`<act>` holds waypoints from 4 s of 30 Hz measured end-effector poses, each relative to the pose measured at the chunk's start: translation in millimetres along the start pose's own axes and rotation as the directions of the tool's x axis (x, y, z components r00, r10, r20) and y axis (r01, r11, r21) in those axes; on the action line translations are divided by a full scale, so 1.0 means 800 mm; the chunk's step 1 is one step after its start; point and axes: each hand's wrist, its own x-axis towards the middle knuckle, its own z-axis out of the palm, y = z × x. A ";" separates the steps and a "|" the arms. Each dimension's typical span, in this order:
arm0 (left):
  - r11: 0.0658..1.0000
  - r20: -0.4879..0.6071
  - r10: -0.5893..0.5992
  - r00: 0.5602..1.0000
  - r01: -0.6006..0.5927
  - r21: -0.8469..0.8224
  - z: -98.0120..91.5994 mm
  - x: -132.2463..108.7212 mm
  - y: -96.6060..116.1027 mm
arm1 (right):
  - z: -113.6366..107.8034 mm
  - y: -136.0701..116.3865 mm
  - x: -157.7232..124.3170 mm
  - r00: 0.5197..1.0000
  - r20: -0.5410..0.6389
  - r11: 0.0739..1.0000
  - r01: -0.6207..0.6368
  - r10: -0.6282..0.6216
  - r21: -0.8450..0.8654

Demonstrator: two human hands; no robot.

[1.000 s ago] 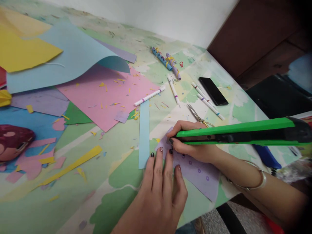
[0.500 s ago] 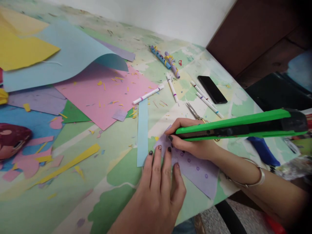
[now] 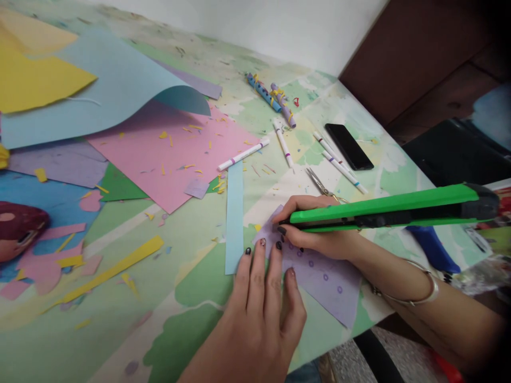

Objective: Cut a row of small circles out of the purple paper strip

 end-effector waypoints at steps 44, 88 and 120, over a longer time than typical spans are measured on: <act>0.996 -0.021 0.084 0.996 -0.083 0.044 0.003 0.001 -0.007 | -0.001 0.012 0.003 0.996 0.044 0.996 0.079 -0.077 -0.048; 0.997 -0.011 0.078 0.997 -0.078 0.011 0.001 0.000 -0.007 | -0.015 0.015 0.003 0.998 0.053 0.928 -0.048 0.030 0.369; 1.000 -0.020 0.005 1.000 -0.004 0.012 0.004 0.000 -0.003 | -0.009 0.012 -0.007 0.981 0.055 0.864 -0.191 0.187 0.466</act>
